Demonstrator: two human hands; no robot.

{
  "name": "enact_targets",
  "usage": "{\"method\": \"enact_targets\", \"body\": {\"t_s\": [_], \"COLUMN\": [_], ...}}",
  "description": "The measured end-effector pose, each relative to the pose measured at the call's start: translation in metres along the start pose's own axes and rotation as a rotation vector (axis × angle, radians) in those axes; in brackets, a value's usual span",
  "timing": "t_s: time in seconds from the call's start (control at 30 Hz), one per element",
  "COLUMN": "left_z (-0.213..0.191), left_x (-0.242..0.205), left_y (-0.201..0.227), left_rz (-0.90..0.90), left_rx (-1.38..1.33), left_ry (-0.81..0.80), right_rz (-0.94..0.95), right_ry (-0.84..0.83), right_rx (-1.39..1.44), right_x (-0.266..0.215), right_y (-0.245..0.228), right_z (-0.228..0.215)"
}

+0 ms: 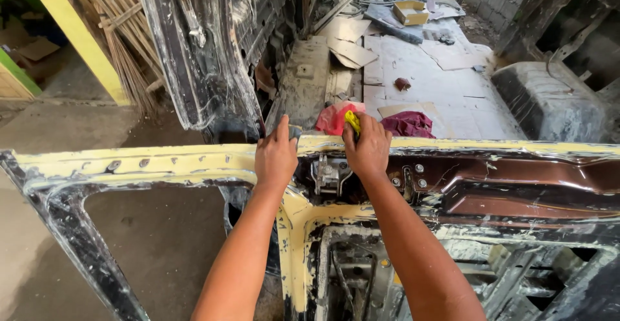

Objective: The person sands a large, yellow-painted metal car frame using a sanding block and a yellow cloth. They repeatedly rub the surface to smooth it, occasionally dipping the tools into a green bucket of water to clean them.

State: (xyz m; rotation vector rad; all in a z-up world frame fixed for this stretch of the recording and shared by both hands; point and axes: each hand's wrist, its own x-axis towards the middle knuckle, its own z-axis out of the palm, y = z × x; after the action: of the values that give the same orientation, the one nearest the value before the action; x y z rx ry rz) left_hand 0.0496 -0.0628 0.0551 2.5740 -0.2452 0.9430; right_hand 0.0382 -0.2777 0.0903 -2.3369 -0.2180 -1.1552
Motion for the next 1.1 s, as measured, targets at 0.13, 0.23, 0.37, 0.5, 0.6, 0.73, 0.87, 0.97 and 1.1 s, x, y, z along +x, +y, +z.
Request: {"method": "enact_targets", "body": {"t_s": [0.13, 0.23, 0.37, 0.5, 0.6, 0.73, 0.87, 0.97, 1.1], "left_z": [-0.026, -0.015, -0.004, -0.036, -0.006, -0.007, -0.016, -0.005, -0.01], "left_x": [0.011, 0.001, 0.01, 0.013, 0.006, 0.013, 0.005, -0.001, 0.011], "left_y": [0.002, -0.002, 0.0, 0.01, 0.004, 0.003, 0.001, 0.004, 0.002], "left_rz": [0.024, 0.004, -0.003, -0.035, -0.066, -0.016, 0.029, 0.056, 0.054], "left_rx": [-0.041, -0.072, -0.05, -0.047, -0.009, 0.007, -0.066, -0.05, -0.041], "left_ry": [-0.052, -0.121, -0.023, -0.147, -0.152, -0.031, -0.054, 0.005, -0.009], "right_rz": [-0.016, 0.014, 0.0, 0.031, -0.021, -0.057, 0.01, -0.007, 0.023], "right_ry": [-0.028, -0.022, 0.007, -0.033, 0.009, 0.044, -0.007, 0.027, 0.004], "right_rx": [-0.012, -0.033, -0.012, -0.023, 0.007, -0.009, -0.013, -0.013, -0.07], "right_x": [0.004, 0.0, 0.004, 0.001, -0.001, 0.005, -0.002, -0.007, 0.001], "right_y": [0.001, 0.002, 0.004, 0.002, 0.003, 0.01, 0.004, 0.006, 0.001], "right_z": [0.001, 0.004, 0.004, 0.004, 0.003, 0.009, 0.007, 0.006, 0.007]}}
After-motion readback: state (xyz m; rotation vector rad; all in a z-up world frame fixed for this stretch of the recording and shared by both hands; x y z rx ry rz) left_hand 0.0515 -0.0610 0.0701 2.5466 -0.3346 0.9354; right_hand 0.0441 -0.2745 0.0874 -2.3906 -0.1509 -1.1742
